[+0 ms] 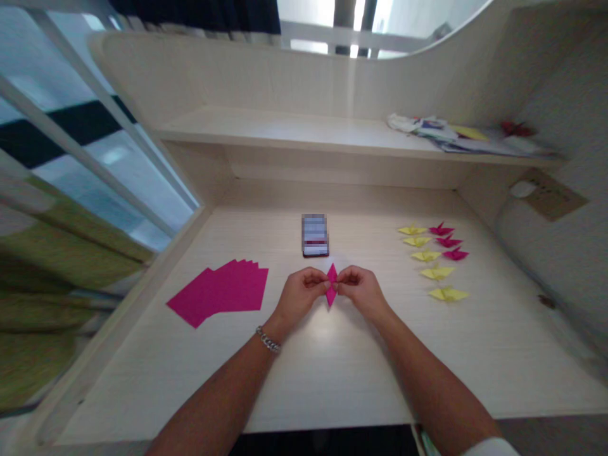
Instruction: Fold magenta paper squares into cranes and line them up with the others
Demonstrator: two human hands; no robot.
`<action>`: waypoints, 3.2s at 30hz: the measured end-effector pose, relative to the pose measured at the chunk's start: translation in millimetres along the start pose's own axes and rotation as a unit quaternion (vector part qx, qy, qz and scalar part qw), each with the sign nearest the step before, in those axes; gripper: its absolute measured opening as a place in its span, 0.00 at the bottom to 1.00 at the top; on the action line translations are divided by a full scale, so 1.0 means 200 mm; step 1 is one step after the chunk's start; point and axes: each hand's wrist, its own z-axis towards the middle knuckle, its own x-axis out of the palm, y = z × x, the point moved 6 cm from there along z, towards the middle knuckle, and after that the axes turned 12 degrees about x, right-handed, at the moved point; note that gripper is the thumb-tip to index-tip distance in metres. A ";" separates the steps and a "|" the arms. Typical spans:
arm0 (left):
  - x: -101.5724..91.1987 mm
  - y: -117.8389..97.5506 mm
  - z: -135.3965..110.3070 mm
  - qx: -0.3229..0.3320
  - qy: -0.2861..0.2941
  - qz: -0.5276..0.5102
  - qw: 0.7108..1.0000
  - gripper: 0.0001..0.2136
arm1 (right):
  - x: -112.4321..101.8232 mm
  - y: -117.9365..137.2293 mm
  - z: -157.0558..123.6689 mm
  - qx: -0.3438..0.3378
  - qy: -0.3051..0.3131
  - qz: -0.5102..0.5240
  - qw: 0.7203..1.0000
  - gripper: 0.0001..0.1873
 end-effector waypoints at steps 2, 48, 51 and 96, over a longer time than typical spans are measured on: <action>0.00 0.01 0.00 0.006 0.001 -0.002 1.000 0.09 | 0.00 -0.01 0.00 0.002 0.000 0.009 1.000 0.11; 0.03 -0.05 -0.01 -0.026 0.001 -0.035 0.999 0.07 | 0.01 -0.03 -0.01 0.071 0.037 0.120 0.990 0.13; 0.02 -0.08 -0.01 -0.016 -0.008 -0.026 1.000 0.05 | 0.00 -0.01 -0.03 0.079 0.046 0.128 0.988 0.13; 0.01 -0.11 -0.02 0.062 -0.080 0.065 0.993 0.08 | 0.04 0.00 -0.01 0.001 -0.007 -0.018 1.000 0.15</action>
